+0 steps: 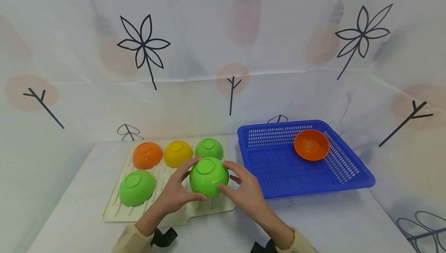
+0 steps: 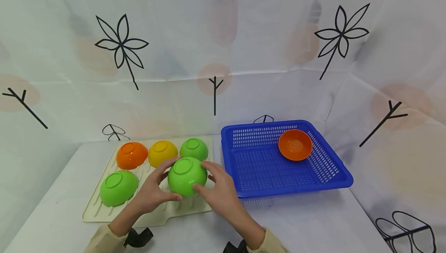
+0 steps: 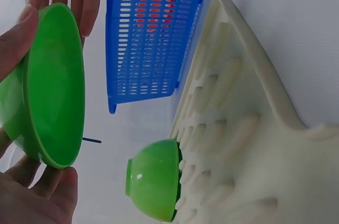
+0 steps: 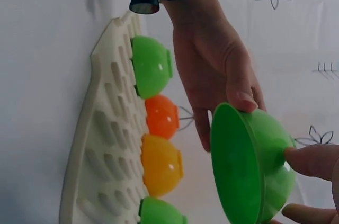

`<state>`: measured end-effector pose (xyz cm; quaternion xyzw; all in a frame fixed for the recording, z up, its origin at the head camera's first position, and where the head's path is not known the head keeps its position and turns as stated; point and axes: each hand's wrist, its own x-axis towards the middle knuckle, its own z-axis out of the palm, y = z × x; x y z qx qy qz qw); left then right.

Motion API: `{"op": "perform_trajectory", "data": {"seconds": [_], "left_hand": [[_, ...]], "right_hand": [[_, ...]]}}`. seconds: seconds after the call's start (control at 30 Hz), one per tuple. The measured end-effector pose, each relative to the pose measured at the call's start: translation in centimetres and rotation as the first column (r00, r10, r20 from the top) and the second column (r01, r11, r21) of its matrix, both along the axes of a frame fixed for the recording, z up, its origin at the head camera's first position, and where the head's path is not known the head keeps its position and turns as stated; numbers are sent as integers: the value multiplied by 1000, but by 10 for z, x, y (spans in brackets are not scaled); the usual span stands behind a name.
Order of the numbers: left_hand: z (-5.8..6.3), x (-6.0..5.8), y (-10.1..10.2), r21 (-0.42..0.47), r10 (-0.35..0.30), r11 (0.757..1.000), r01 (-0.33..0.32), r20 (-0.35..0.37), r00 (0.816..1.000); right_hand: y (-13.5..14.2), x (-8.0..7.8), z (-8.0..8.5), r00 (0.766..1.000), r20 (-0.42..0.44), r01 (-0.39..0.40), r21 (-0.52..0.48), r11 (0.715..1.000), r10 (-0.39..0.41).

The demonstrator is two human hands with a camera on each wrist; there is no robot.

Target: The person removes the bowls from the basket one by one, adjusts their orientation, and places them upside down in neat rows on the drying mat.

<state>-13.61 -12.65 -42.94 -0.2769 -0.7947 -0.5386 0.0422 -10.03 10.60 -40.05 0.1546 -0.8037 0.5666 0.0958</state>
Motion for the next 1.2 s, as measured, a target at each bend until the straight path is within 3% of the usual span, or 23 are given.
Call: {"op": "perform_trajectory", "data": {"seconds": [0.37, 0.73, 1.0, 1.2], "left_hand": [[-8, 4, -7, -42, 54, 998, -54, 3, 999], [-8, 7, -13, -77, 88, 993, -85, 41, 995], [-15, 4, -23, -114, 152, 982, -149, 19, 988], [-18, 2, -32, -142, 199, 971, -194, 18, 980]], "right_hand": [[-12, -6, -21, 997, 33, -66, -56, 996, 68], [-21, -14, -32, 994, 43, -100, -108, 989, 105], [-32, -22, -40, 992, 15, -120, -71, 990, 122], [-44, -29, -44, 984, 96, -142, -77, 987, 149]]}}
